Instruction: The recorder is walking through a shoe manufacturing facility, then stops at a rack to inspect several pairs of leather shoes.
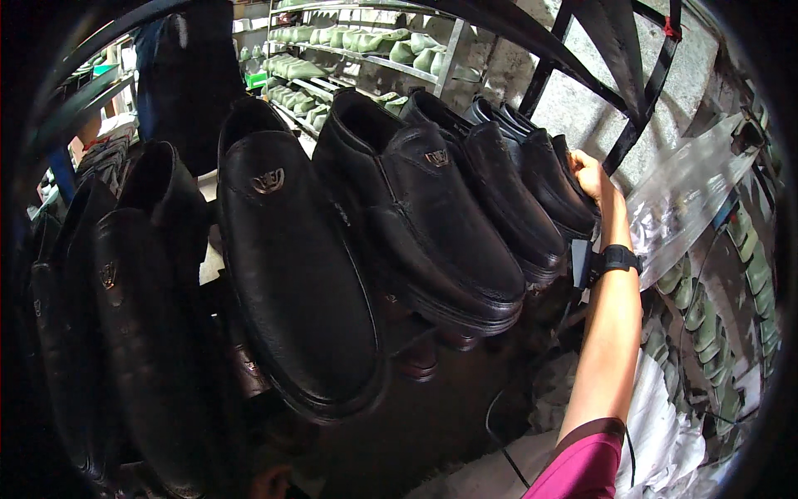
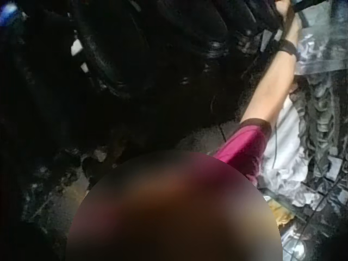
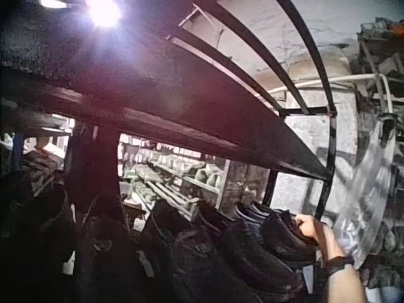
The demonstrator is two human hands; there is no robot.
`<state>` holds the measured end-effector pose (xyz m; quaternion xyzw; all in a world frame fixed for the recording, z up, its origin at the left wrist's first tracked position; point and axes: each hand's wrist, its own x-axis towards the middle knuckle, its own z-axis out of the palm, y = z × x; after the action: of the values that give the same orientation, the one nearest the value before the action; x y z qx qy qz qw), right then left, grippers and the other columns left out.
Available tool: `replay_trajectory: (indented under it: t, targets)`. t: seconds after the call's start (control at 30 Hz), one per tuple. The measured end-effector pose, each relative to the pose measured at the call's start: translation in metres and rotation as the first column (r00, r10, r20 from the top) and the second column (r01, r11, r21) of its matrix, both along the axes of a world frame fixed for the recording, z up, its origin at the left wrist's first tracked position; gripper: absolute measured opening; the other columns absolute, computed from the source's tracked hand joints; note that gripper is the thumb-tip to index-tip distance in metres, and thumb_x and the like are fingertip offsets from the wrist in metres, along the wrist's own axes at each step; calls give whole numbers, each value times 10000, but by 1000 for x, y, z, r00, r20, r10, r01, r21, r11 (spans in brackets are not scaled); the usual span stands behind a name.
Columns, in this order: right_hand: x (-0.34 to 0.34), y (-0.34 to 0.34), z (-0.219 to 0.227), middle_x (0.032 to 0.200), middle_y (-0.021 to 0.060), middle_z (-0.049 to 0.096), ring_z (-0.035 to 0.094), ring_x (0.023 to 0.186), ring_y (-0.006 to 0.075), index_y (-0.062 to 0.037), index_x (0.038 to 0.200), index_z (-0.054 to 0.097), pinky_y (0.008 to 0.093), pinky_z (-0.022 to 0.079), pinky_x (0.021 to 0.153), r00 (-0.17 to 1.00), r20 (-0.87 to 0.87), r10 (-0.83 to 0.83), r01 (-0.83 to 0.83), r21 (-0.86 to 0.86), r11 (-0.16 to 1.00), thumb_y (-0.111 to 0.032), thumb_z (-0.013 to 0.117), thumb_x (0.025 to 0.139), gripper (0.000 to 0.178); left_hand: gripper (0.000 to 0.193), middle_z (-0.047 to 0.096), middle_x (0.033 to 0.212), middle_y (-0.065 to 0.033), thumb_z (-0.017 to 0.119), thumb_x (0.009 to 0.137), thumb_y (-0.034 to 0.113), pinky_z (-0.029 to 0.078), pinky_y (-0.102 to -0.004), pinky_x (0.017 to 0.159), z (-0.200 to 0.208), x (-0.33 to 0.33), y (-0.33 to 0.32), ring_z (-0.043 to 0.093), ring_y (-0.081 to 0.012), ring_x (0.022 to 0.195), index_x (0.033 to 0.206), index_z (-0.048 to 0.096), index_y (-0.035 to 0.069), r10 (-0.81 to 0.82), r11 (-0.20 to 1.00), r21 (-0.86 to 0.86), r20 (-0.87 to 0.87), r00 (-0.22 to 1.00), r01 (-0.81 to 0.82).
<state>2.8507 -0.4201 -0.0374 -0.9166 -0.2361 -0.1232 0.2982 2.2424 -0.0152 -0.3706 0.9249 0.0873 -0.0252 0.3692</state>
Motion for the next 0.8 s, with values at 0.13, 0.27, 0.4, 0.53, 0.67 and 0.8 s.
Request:
replay_trajectory:
  t: [0.13,0.27,0.4,0.53,0.67,0.8]
  targets:
    - [-12,-6,12,738,-55,439,415,697,67,-101,946,561,210,369,648,1000,-28,3,-5,-77,997,-90,460,788,188,298,577,811,-132,491,869,221,432,-366,619,-2,-1,1,532,-242,688,1113,555,62,-8,1000,21,23,1000,7]
    - [-37,15,4,758,-60,474,431,717,67,-113,876,573,218,358,661,996,-92,-22,30,81,996,-215,472,836,149,299,577,805,-136,492,866,219,428,-371,618,1,-7,3,531,-246,687,1113,556,63,6,998,60,21,1000,-7]
    - [-25,12,5,783,-35,541,466,763,70,-48,852,584,216,379,698,998,-54,19,-17,42,999,-218,518,852,182,300,577,799,-140,492,862,216,423,-376,618,0,-7,4,529,-251,685,1113,558,64,-6,997,79,47,999,3]
    - [-19,3,3,778,-33,539,469,759,72,-30,841,594,225,383,694,998,23,61,-62,67,996,-184,529,844,167,301,577,793,-144,492,859,214,419,-381,617,-2,-5,3,527,-255,684,1112,560,65,-30,995,99,78,997,22]
    - [-29,17,-4,716,7,554,485,706,100,15,800,581,271,410,647,992,122,-18,10,60,998,-195,536,823,216,303,577,786,-148,492,856,211,414,-386,616,1,-7,5,526,-260,683,1112,562,66,-37,989,143,113,993,20]
    - [-29,16,1,653,52,549,490,657,124,42,765,565,304,421,613,961,233,-152,172,-70,983,-206,532,804,254,304,577,780,-152,493,853,209,410,-391,616,-7,-15,5,524,-264,682,1112,563,67,-113,963,264,199,974,58]
